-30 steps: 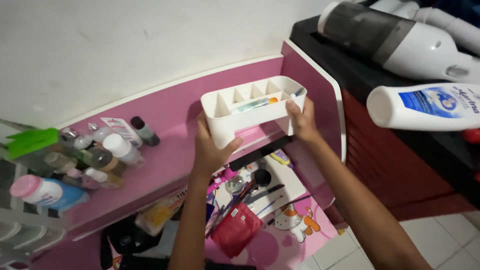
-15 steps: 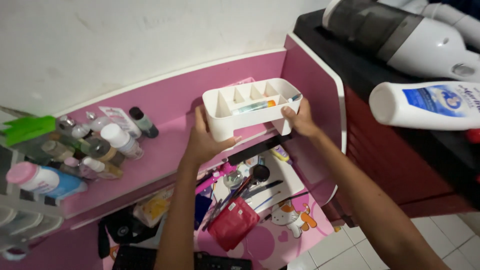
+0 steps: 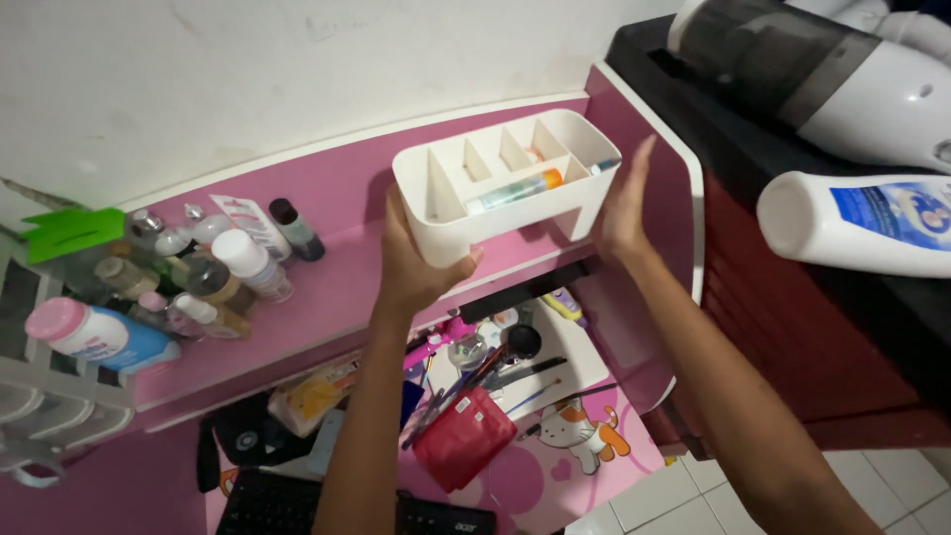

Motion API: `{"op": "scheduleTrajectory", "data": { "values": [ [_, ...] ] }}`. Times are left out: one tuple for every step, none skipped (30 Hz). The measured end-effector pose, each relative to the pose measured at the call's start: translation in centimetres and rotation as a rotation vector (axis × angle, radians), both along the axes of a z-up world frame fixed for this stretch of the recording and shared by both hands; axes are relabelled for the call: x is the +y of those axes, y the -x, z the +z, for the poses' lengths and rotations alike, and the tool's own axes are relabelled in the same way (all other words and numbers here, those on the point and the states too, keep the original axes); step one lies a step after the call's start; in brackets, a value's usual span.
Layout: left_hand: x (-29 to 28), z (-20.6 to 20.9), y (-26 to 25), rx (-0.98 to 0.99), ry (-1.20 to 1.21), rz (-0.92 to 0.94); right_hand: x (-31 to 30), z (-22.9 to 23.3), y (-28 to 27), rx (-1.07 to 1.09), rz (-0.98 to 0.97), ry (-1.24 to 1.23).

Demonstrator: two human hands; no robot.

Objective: Organizing various skincare and office items on a desk and into a storage container.

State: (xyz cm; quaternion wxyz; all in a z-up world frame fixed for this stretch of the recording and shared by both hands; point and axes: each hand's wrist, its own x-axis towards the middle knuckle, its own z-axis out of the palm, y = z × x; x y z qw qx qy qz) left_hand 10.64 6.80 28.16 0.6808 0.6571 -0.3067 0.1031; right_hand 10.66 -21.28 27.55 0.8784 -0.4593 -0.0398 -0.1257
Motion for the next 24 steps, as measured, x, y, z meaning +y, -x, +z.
{"op": "scheduleTrajectory", "data": {
  "values": [
    [0.4,0.2,0.1,0.006,0.001,0.005,-1.1,-3.1,-1.7,0.006,0.005,0.001],
    [0.7,0.4,0.3,-0.007,-0.021,0.042,-2.2,-6.2,-3.4,0.082,-0.15,0.202],
    [1.1,0.8,0.3,-0.026,-0.044,0.079,-3.3,-9.2,-5.3,0.157,-0.303,0.4],
    [1.6,0.3,0.1,-0.025,-0.044,0.085,-2.5,-9.8,-4.8,0.156,-0.297,0.4],
    [2.1,-0.3,-0.2,-0.047,-0.042,0.119,-1.7,-10.4,-4.2,0.172,-0.31,0.569],
    [2.7,-0.8,-0.4,-0.069,-0.039,0.153,-0.9,-11.1,-3.6,0.187,-0.322,0.738],
    [3.1,-1.3,-0.6,-0.067,-0.04,0.154,0.7,-9.6,-2.1,0.189,-0.321,0.738],
    [3.5,-1.8,-0.7,-0.035,0.027,0.146,2.3,-8.1,-0.6,0.038,-0.354,0.938],
    [3.8,-2.2,-0.9,-0.006,0.094,0.139,3.9,-6.6,0.9,-0.12,-0.383,1.134],
    [4.1,-2.1,-0.7,-0.006,0.094,0.139,4.4,-6.3,1.3,-0.12,-0.383,1.133],
    [4.4,-1.9,-0.5,-0.039,0.079,0.193,4.8,-5.9,1.7,-0.198,-0.465,1.33],
    [4.6,-1.7,-0.3,-0.072,0.064,0.246,5.3,-5.6,2.2,-0.278,-0.546,1.525],
    [4.8,-1.6,-0.4,-0.073,0.065,0.246,6.9,-3.6,3.1,-0.279,-0.547,1.526],
    [4.9,-1.5,-0.4,-0.086,0.09,0.249,8.4,-1.6,4.1,-0.232,-0.529,1.522],
    [4.9,-1.4,-0.3,-0.096,0.115,0.248,9.8,0.4,5.2,-0.181,-0.51,1.52],
    [4.8,-1.5,-0.4,-0.095,0.115,0.246,10.2,0.4,5.1,-0.178,-0.511,1.521],
    [4.6,-1.6,-0.5,-0.098,0.13,0.259,10.5,0.5,5.0,-0.177,-0.522,1.512],
    [4.4,-1.6,-0.5,-0.102,0.145,0.272,10.8,0.7,5.0,-0.177,-0.532,1.503],
    [4.1,-1.6,-0.6,-0.103,0.148,0.264,10.5,-0.4,4.6,-0.174,-0.54,1.506],
    [3.8,-1.6,-0.6,-0.073,0.181,0.252,10.2,-1.5,4.2,-0.107,-0.526,1.496],
    [3.4,-1.8,-0.5,-0.038,0.215,0.235,9.7,-2.7,4.0,-0.034,-0.514,1.488],
    [3.0,-1.9,-0.6,-0.035,0.219,0.223,9.7,-2.7,4.7,-0.025,-0.523,1.493],
    [2.6,-1.9,-0.7,-0.039,0.212,0.213,9.6,-2.6,5.3,-0.097,-0.58,1.465],
    [2.2,-2.0,-0.8,-0.042,0.206,0.203,9.6,-2.6,5.9,-0.169,-0.636,1.437]
  ]
}}
